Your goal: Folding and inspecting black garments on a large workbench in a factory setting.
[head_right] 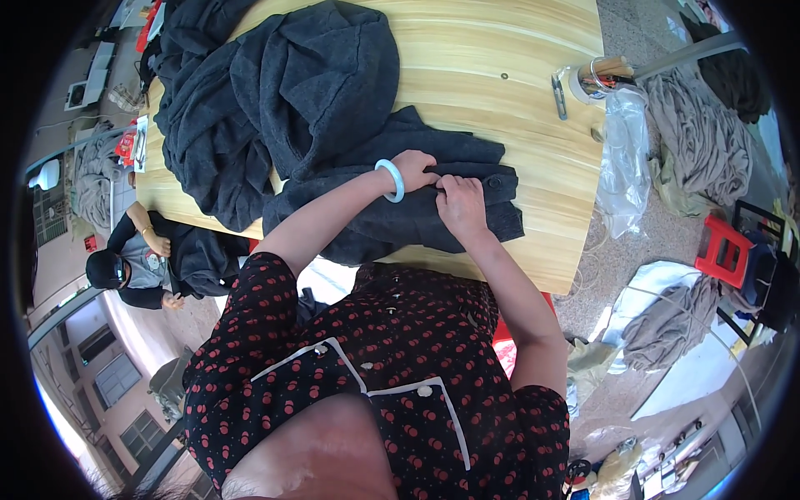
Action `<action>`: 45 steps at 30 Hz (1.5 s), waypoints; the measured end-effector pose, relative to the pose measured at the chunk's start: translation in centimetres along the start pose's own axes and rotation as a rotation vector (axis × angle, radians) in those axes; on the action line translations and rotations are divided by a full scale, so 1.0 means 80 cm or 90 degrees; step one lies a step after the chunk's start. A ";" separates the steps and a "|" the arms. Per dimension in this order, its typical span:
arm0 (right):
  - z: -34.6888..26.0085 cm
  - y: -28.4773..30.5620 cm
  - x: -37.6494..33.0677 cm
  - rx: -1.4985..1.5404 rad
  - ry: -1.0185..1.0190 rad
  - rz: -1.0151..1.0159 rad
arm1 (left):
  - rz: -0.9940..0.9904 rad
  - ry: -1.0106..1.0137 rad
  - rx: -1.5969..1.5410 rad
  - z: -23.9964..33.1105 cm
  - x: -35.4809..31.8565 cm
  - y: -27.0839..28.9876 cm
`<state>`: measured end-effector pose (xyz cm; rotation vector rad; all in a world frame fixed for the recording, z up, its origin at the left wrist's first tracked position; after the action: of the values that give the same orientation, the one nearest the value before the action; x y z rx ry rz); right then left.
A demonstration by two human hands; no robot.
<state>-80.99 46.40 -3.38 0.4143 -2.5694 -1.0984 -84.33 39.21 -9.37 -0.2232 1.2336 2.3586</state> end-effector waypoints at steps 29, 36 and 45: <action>0.000 -0.014 0.004 -0.087 0.071 -0.133 | 0.090 -0.067 0.077 0.025 -0.038 0.001; 0.004 0.003 0.013 0.046 0.065 -0.100 | 0.126 -0.135 0.000 0.037 -0.042 0.012; 0.053 -0.020 0.018 0.194 -0.182 -0.305 | -0.007 -0.142 -0.149 0.031 -0.029 0.010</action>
<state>-83.77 47.46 -7.08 1.0634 -2.9942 -0.9576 -82.51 40.10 -6.57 -0.0390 0.8515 2.4399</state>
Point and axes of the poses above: each hand's wrist, its own x-axis towards the middle knuckle, its own y-axis out of the back of the hand, z = x × y, the point moved 10 cm from there along x, towards the middle knuckle, and after that the axes turned 8 degrees about z, right-handed, at the moved point
